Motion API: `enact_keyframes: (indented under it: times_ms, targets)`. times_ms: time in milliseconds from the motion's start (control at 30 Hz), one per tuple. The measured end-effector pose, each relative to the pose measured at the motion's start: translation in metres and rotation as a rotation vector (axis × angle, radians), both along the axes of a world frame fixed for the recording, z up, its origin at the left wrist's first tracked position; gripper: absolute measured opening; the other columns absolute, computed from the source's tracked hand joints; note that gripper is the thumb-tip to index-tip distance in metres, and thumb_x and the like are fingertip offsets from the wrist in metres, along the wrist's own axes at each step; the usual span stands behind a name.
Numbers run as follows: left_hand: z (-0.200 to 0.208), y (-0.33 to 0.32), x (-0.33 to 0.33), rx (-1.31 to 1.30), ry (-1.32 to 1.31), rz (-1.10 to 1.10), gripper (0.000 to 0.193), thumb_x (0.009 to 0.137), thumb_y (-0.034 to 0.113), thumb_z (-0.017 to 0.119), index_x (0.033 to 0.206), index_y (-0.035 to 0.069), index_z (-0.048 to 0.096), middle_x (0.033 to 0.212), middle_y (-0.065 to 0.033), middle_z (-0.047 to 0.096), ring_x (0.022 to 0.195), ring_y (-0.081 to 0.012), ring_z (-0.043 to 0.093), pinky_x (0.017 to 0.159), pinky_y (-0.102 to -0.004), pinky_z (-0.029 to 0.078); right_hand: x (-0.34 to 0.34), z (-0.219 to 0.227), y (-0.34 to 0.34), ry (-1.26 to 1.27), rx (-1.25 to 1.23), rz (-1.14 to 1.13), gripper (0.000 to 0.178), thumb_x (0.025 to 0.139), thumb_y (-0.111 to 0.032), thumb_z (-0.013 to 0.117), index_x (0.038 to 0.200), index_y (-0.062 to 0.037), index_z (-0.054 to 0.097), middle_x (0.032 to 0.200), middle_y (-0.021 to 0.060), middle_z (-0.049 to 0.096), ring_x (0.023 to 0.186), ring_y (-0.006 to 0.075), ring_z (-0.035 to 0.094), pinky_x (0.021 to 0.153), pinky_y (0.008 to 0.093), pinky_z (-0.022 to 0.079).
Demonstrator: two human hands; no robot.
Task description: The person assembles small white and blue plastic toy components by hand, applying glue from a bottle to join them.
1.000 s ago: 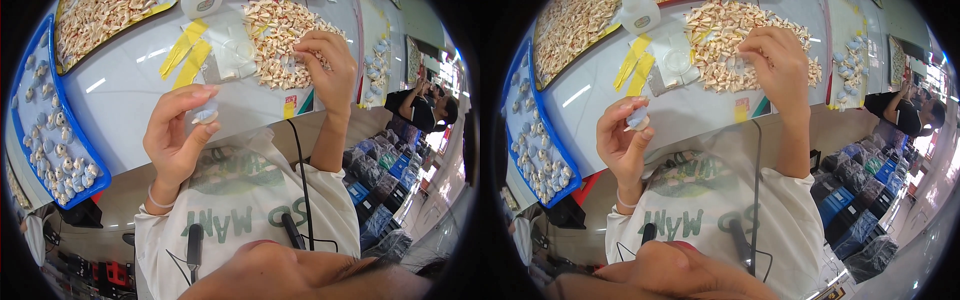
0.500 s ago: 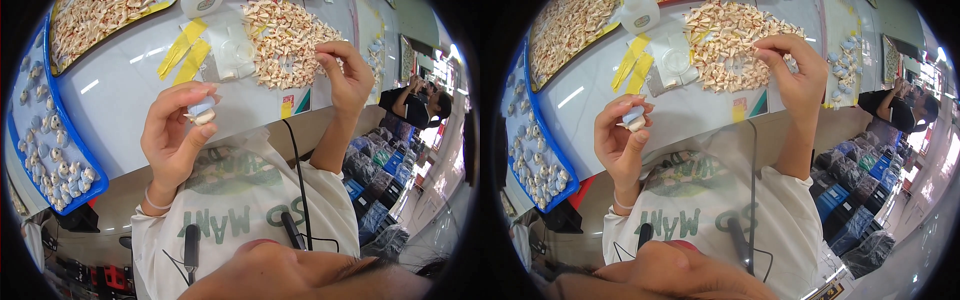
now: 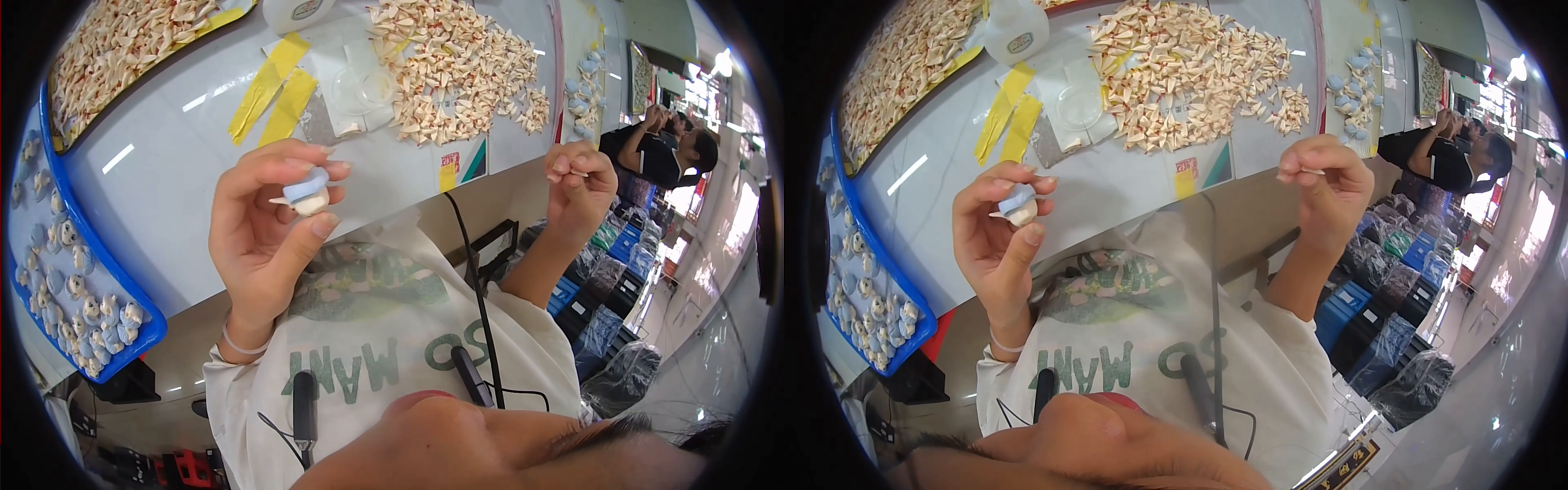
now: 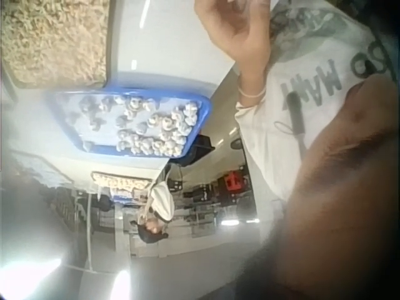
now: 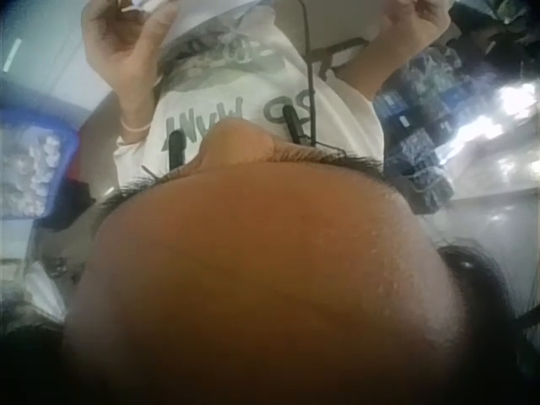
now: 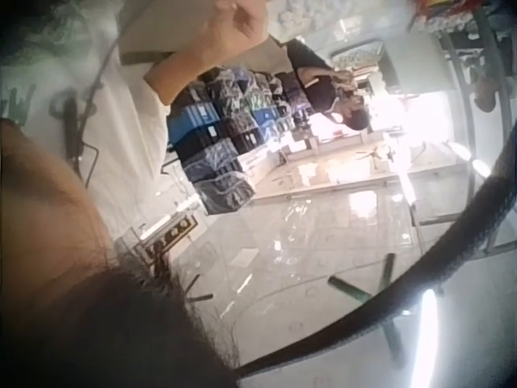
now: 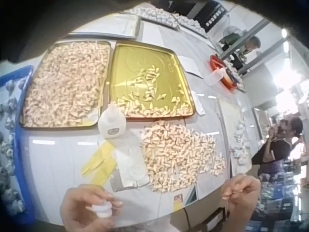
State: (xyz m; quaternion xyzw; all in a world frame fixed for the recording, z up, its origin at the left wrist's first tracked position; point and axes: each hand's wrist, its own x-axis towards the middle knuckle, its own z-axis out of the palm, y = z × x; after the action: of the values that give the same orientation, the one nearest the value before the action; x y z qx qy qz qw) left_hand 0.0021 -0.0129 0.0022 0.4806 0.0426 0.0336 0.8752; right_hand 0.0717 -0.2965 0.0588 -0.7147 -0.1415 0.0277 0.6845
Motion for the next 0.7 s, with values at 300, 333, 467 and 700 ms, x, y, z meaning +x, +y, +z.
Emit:
enact_keyframes:
  times_ms: [300, 333, 467, 700]
  targets:
    - [-0.013, 0.003, -0.003, 0.004, -0.117, -0.020, 0.034, 0.067, -0.004, 0.069, 0.097, -0.001, 0.053, 0.097, -0.0146, 0.056, 0.091, -0.0241, 0.057, 0.082, -0.0336, 0.045, 0.026, -0.013, 0.056, -0.151, -0.165, 0.014, 0.014, 0.070, 0.010, 0.061, 0.082, 0.0035, 0.061, 0.079, 0.0121, 0.059, 0.071, 0.0172, 0.056, 0.065, 0.0249, 0.045]
    - [-0.010, 0.004, -0.003, 0.039, -0.129, -0.025, 0.032, 0.065, -0.002, 0.071, 0.093, -0.001, 0.055, 0.095, -0.0139, 0.057, 0.090, -0.0239, 0.057, 0.082, -0.0334, 0.043, 0.031, -0.010, 0.067, -0.179, -0.185, 0.051, 0.015, 0.069, 0.012, 0.060, 0.081, 0.0034, 0.061, 0.080, 0.0110, 0.060, 0.071, 0.0163, 0.057, 0.065, 0.0245, 0.045]
    - [-0.008, 0.007, -0.002, 0.096, -0.174, -0.056, 0.030, 0.063, 0.000, 0.073, 0.089, -0.001, 0.058, 0.095, -0.0134, 0.058, 0.091, -0.0228, 0.056, 0.081, -0.0328, 0.042, 0.043, -0.004, 0.096, -0.208, -0.323, 0.159, 0.015, 0.065, 0.013, 0.061, 0.077, 0.0023, 0.062, 0.079, 0.0087, 0.062, 0.072, 0.0142, 0.057, 0.065, 0.0233, 0.044]
    - [-0.007, 0.007, -0.005, -0.137, -0.008, -0.101, 0.033, 0.071, -0.001, 0.068, 0.100, -0.002, 0.054, 0.106, -0.0144, 0.053, 0.099, -0.0205, 0.051, 0.083, -0.0307, 0.043, 0.068, -0.008, 0.126, -0.285, -0.710, 0.393, 0.016, 0.063, 0.007, 0.065, 0.077, 0.0059, 0.058, 0.080, 0.0115, 0.057, 0.074, 0.0169, 0.053, 0.067, 0.0249, 0.041]
